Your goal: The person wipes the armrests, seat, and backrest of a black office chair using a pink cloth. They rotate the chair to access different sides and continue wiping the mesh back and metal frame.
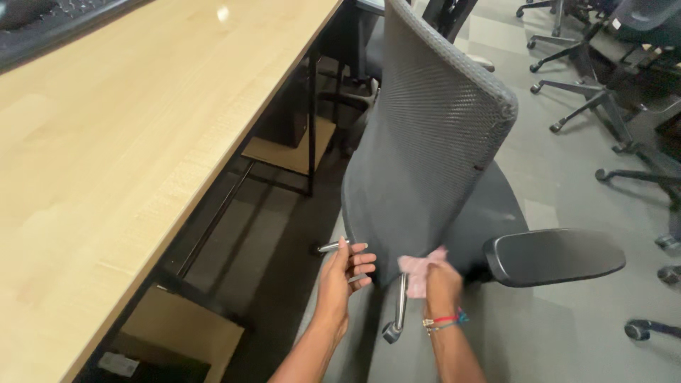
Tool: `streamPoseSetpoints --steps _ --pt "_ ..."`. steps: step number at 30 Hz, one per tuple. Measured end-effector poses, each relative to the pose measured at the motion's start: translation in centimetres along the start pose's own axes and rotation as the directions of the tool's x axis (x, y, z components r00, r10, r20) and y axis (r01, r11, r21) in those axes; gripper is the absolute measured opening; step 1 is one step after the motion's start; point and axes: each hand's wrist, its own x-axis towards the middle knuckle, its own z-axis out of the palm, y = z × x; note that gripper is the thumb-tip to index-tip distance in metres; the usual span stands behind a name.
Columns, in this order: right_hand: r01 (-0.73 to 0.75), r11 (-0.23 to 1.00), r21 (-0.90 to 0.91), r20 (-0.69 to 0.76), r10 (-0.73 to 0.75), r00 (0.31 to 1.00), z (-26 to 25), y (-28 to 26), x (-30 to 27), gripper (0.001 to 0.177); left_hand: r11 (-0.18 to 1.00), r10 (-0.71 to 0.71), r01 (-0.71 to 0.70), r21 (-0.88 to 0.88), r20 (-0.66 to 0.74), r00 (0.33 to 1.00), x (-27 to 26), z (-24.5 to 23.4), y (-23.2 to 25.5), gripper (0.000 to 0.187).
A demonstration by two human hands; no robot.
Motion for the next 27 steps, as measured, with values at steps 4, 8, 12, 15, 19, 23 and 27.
streamPoseSetpoints --steps 4,8,12,15,19,23,27 --pt "0.403 0.897 0.182 0.009 -0.411 0.912 -0.2 -2.7 -2.0 0.022 1.000 0.016 -0.016 -0.017 0.015 1.000 0.0 -0.1 0.2 0.058" --pt "0.487 0.863 0.133 -0.034 -0.487 0.873 1.4 -5.4 -4.8 0.059 0.999 0.028 -0.027 -0.017 0.037 0.999 0.3 0.2 -0.1 0.059" --pt "0.373 0.885 -0.277 0.012 -0.385 0.923 1.7 -1.0 -4.6 0.054 1.000 0.010 -0.010 0.017 0.032 0.999 0.8 0.6 -0.6 0.059" --pt "0.538 0.529 -0.656 0.175 -0.587 0.790 0.9 5.9 -3.5 0.057 1.000 0.011 -0.012 0.016 0.045 0.999 1.1 1.2 -1.4 0.058" --pt "0.021 0.970 -0.241 0.336 0.063 0.940 1.2 13.1 -1.7 0.045 1.000 -0.005 0.004 0.031 0.040 0.999 1.7 1.8 -2.2 0.057" --pt "-0.602 0.790 -0.118 0.519 0.566 0.640 2.0 15.6 0.0 0.036 0.999 -0.007 0.006 0.032 0.023 1.000 2.2 1.9 -3.1 0.057" --pt "-0.690 0.723 -0.035 0.586 0.574 0.572 2.3 15.3 0.1 0.032 0.997 -0.018 0.021 0.072 -0.052 0.998 2.9 1.3 -3.8 0.057"
